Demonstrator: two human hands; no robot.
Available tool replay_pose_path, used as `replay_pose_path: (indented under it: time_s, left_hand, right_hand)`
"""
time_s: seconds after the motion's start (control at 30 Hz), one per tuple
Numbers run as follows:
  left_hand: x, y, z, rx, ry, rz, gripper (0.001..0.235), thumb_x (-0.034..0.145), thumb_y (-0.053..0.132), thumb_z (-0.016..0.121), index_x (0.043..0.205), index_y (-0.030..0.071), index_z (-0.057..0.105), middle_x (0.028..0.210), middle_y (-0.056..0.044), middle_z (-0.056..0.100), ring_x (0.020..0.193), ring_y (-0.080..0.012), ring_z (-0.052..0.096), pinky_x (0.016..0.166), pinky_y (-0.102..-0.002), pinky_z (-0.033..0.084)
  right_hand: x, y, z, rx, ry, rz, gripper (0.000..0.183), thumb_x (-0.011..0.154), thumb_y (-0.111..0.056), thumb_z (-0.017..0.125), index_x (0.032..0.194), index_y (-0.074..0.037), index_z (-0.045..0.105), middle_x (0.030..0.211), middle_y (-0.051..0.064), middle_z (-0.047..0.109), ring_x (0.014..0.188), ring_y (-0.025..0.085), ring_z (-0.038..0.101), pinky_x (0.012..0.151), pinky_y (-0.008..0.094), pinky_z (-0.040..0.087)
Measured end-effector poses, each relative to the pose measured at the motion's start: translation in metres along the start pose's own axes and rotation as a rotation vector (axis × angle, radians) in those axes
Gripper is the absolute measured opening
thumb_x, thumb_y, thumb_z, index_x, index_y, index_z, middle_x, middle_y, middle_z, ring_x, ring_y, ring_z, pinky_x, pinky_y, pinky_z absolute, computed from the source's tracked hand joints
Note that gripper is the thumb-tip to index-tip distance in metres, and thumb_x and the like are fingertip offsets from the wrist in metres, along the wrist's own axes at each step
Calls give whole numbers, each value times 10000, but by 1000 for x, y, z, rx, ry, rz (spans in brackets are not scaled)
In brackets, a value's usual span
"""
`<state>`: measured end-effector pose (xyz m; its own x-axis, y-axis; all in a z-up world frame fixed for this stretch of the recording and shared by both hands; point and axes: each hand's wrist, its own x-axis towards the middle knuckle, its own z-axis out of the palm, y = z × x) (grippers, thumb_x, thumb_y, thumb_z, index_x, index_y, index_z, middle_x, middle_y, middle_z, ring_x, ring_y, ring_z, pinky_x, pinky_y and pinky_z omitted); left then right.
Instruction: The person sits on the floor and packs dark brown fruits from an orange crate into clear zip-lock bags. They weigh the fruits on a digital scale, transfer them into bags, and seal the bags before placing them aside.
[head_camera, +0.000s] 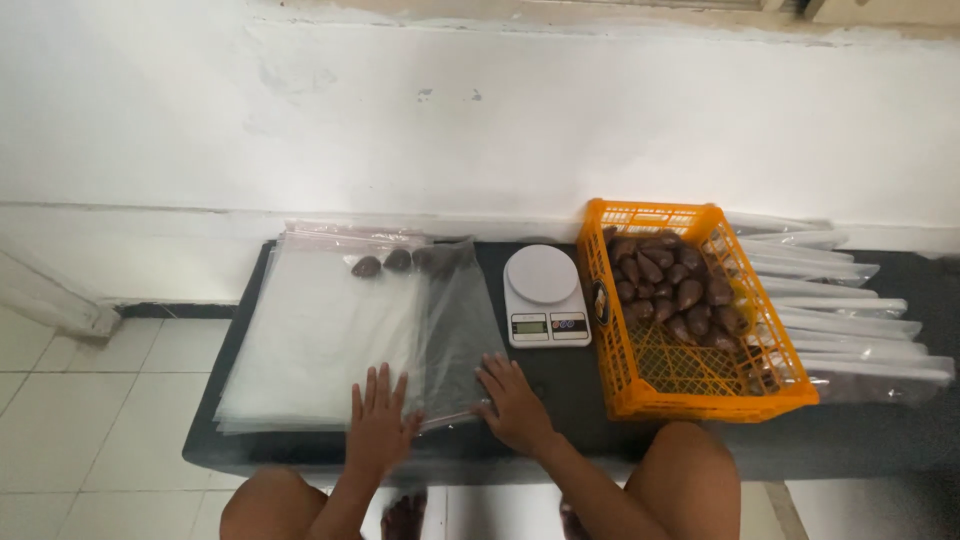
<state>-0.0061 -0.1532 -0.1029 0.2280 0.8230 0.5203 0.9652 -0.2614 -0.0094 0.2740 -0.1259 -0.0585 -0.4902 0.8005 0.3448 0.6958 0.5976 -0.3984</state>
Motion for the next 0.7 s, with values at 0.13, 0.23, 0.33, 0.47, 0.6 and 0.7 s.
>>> replay_pose_path:
  time_s: [0.13, 0.23, 0.33, 0.47, 0.6, 0.7]
  left_hand:
    - [-14, -4, -7, -188, -4, 53, 536, 1045, 362, 481, 1505, 86, 491, 1651, -166, 364, 1567, -361, 272, 1273, -558, 197]
    - [-7, 5, -39, -368, 75, 236, 393, 997, 247, 645, 1308, 8, 617, 1464, -188, 568, 1416, -374, 484, 1211, -528, 359]
    - [-3, 14, -54, -399, 113, 349, 310, 903, 118, 775, 1185, 40, 671, 1231, -129, 650, 1154, -321, 606, 1029, -459, 518]
    - [3, 17, -64, -429, 135, 281, 188, 917, -5, 664, 1100, 40, 668, 1036, -108, 633, 939, -312, 610, 831, -424, 517]
    - [1, 15, -51, -407, 149, 273, 154, 898, -20, 699, 1044, 29, 691, 989, -108, 646, 907, -301, 618, 802, -416, 525]
    - [0, 17, -38, -412, 180, 222, 171, 917, -40, 621, 1045, 45, 697, 971, -110, 644, 900, -313, 614, 802, -428, 514]
  right_hand:
    - [-7, -4, -10, 145, 218, -102, 376, 921, -111, 762, 1255, 23, 655, 1327, 196, 629, 1307, 382, 550, 1114, 502, 450]
    - [-10, -12, -21, 163, 213, -183, 245, 911, -185, 753, 1100, -62, 657, 1213, 157, 613, 1211, 345, 559, 1045, 506, 405]
    - [-10, -21, -24, 52, 95, -284, 267, 841, -207, 795, 1002, -91, 617, 1088, 115, 610, 1064, 329, 569, 900, 479, 427]
    - [-8, -17, -10, 57, 197, -277, 98, 956, -110, 709, 990, -56, 634, 989, 112, 626, 950, 296, 595, 851, 427, 449]
    - [-9, -16, -12, 42, 151, -253, 142, 916, -126, 737, 1013, -70, 649, 998, 114, 615, 926, 289, 573, 821, 432, 445]
    - [-8, -14, -14, 64, 134, -266, 252, 900, -231, 785, 1042, -76, 647, 1029, 113, 598, 970, 299, 575, 838, 431, 434]
